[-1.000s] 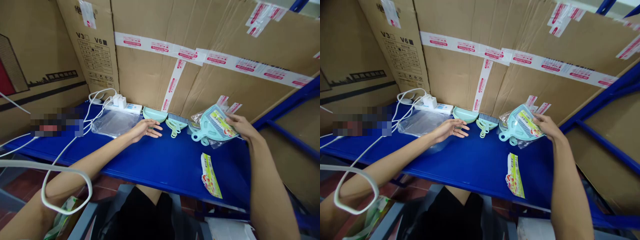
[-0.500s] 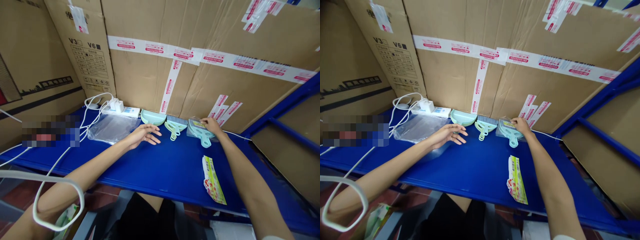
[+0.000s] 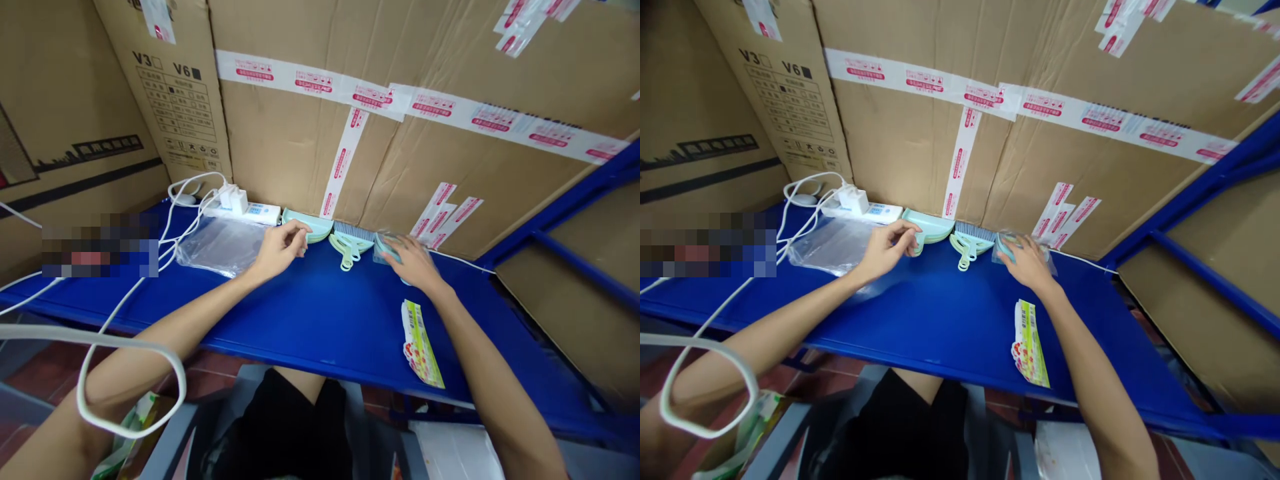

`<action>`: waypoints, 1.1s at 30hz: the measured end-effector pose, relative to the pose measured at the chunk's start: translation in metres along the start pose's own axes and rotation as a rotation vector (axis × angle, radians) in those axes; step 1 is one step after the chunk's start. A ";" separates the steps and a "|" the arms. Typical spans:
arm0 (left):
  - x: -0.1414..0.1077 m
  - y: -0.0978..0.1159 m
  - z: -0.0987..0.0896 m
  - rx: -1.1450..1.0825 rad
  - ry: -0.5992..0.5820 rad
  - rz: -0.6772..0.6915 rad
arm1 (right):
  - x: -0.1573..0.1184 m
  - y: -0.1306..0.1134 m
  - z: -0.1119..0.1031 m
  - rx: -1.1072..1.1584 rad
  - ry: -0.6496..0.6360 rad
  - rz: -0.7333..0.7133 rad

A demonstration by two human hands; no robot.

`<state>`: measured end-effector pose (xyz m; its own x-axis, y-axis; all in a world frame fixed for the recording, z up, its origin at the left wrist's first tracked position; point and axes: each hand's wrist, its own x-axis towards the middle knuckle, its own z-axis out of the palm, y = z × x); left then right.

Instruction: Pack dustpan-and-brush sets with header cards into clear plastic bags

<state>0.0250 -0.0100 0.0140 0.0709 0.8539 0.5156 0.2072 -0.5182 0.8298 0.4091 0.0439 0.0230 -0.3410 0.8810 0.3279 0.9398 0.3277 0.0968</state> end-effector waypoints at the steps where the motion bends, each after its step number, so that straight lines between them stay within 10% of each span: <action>1: 0.001 -0.002 -0.004 0.191 0.031 0.119 | 0.000 -0.004 0.007 0.057 0.006 -0.004; 8: 0.005 -0.006 -0.019 0.857 -0.252 0.248 | -0.006 -0.033 0.000 0.211 0.375 -0.096; 14: 0.007 -0.004 -0.024 0.920 -0.302 0.118 | -0.026 -0.072 -0.017 0.285 0.285 -0.315; 21: 0.010 -0.021 -0.029 0.987 -0.342 0.082 | -0.032 -0.056 -0.017 0.479 0.351 -0.282; 33: 0.018 -0.025 -0.033 0.458 0.104 0.112 | -0.036 -0.059 -0.018 0.548 0.383 -0.264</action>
<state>-0.0114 0.0166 0.0093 0.0244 0.7725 0.6346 0.6142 -0.5124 0.6001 0.3666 -0.0132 0.0225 -0.4294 0.6000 0.6750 0.6464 0.7262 -0.2342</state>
